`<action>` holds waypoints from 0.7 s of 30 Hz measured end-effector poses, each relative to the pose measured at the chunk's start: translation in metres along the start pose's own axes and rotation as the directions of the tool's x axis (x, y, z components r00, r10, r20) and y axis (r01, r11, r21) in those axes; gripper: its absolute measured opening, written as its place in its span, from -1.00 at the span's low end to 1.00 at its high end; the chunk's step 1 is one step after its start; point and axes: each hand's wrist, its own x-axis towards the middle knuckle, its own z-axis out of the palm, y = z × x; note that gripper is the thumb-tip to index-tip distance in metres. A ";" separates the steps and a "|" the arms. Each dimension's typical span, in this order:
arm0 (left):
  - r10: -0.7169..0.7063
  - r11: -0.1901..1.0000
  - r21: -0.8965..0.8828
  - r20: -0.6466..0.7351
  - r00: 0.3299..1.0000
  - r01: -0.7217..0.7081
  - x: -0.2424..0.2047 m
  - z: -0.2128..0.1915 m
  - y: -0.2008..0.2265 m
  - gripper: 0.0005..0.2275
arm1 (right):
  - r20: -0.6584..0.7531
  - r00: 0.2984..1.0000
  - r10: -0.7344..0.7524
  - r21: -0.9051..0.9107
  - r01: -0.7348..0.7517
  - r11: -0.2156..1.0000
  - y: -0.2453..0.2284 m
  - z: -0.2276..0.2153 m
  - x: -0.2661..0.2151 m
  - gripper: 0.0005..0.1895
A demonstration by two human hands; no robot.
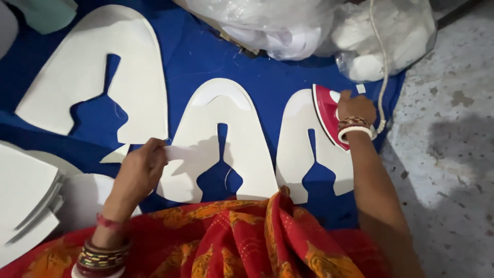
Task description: The person irons white, irregularly shaped fabric pieces on a blue surface. They repeatedly pick up a piece, place it on the surface, and use a red and white iron to press it flat. The person also handles smaller white fabric pieces, placing them on the larger pieces before ironing.
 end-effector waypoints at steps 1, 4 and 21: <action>0.009 1.000 -0.020 0.016 1.000 -0.009 0.002 0.000 0.004 -0.80 | 0.003 0.999 0.035 0.020 -0.035 0.999 -0.001 -0.003 -0.004 -0.29; 0.016 1.000 -0.003 0.042 0.999 -0.016 0.006 0.005 0.006 -0.81 | -0.041 0.996 -0.084 -0.041 0.083 0.996 0.001 0.002 0.000 -0.30; 0.052 0.999 -0.014 -0.070 0.996 -0.053 -0.005 -0.011 -0.002 -0.78 | 0.129 0.793 -0.596 0.102 0.587 0.803 -0.046 -0.068 -0.093 -0.49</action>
